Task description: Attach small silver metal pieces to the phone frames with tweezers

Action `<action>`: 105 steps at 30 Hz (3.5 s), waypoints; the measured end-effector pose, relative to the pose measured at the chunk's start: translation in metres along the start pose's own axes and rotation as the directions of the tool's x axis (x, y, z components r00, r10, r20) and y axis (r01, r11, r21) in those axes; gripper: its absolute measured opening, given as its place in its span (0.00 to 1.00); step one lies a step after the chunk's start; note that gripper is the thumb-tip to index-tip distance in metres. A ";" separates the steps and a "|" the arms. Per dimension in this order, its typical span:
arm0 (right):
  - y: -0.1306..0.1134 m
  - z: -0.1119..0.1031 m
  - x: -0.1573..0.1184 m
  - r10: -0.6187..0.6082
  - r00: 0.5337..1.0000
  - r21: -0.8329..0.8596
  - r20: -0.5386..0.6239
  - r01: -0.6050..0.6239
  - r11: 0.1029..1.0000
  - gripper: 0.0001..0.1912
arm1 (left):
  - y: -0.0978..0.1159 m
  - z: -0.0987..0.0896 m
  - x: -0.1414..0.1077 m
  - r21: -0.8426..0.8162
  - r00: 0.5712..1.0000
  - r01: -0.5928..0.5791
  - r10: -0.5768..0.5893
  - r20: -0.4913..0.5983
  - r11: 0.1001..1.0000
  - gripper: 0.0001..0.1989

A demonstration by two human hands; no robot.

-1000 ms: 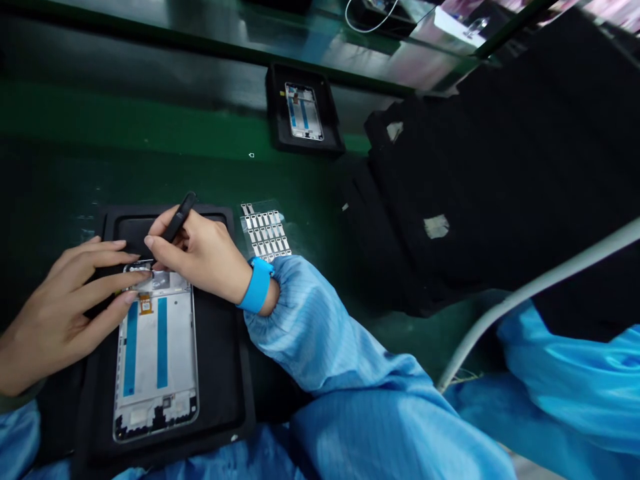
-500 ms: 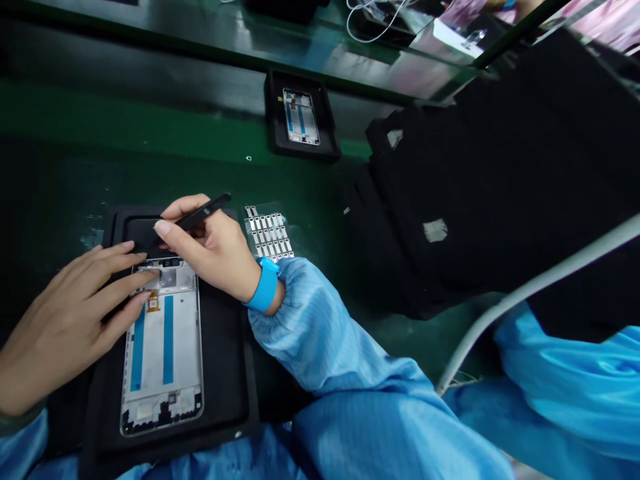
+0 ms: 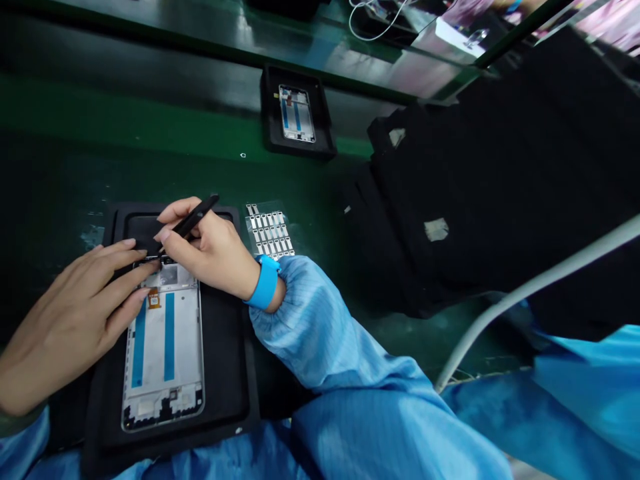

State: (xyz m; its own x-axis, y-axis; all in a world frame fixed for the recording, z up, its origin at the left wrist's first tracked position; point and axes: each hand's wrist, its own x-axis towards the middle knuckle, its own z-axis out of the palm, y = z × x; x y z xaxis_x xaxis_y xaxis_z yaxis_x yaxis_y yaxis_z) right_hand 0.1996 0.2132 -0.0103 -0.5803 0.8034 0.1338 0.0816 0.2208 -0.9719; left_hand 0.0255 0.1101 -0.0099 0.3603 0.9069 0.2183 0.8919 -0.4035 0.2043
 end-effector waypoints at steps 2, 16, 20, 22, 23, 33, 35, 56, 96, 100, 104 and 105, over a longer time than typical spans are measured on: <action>-0.001 0.000 -0.001 -0.014 1.000 -0.022 0.005 0.014 1.000 0.10 | 0.000 0.000 0.000 0.001 1.000 -0.001 0.001 -0.001 1.000 0.17; -0.001 0.004 -0.001 -0.247 0.969 -0.230 -0.004 0.240 0.943 0.07 | 0.003 -0.002 0.001 0.014 1.000 0.017 -0.017 0.011 1.000 0.17; -0.003 0.005 -0.001 -0.268 0.963 -0.273 0.009 0.260 0.926 0.07 | 0.002 -0.001 0.001 0.015 1.000 0.013 -0.013 0.011 1.000 0.17; -0.003 0.005 -0.001 -0.279 0.960 -0.302 0.015 0.270 0.914 0.06 | 0.002 -0.001 0.001 0.017 1.000 0.011 -0.011 0.010 1.000 0.17; -0.004 0.005 -0.001 -0.283 0.959 -0.315 0.022 0.275 0.908 0.06 | 0.002 -0.001 0.001 0.018 1.000 0.011 -0.011 0.010 1.000 0.17; -0.016 0.006 0.001 -0.359 0.908 -0.467 0.215 0.419 0.779 0.07 | -0.001 -0.006 -0.001 0.010 0.999 -0.011 0.010 0.054 1.000 0.20; -0.014 0.005 0.001 -0.353 0.919 -0.448 0.178 0.395 0.802 0.05 | -0.002 -0.006 -0.002 0.017 0.998 -0.028 0.027 0.060 0.999 0.22; -0.003 0.000 0.001 -0.274 0.960 -0.275 0.055 0.279 0.920 0.05 | -0.002 -0.006 -0.002 0.008 0.996 -0.010 0.009 0.090 1.000 0.23; -0.004 0.002 0.001 -0.333 0.940 -0.404 0.076 0.334 0.852 0.05 | -0.005 -0.003 -0.004 0.012 0.998 -0.025 0.024 0.066 1.000 0.23; -0.003 0.003 0.000 -0.329 0.941 -0.447 0.084 0.330 0.831 0.05 | -0.005 -0.003 -0.005 0.003 0.997 -0.036 0.036 0.069 0.999 0.23; -0.003 0.004 -0.001 -0.332 0.938 -0.478 0.097 0.337 0.811 0.06 | -0.006 -0.003 -0.005 -0.002 0.997 -0.036 0.036 0.067 0.999 0.23; -0.003 0.004 -0.001 -0.325 0.941 -0.475 0.094 0.329 0.816 0.06 | -0.006 -0.003 -0.004 -0.003 0.997 -0.033 0.033 0.066 0.999 0.23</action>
State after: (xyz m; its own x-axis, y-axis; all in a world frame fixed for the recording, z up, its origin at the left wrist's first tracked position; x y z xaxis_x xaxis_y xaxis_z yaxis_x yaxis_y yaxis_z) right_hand 0.1964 0.2093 -0.0084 -0.6485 0.6327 0.4232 0.2611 0.7072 -0.6571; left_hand 0.0180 0.1080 -0.0089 0.4067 0.8993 0.1611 0.8787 -0.4333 0.2004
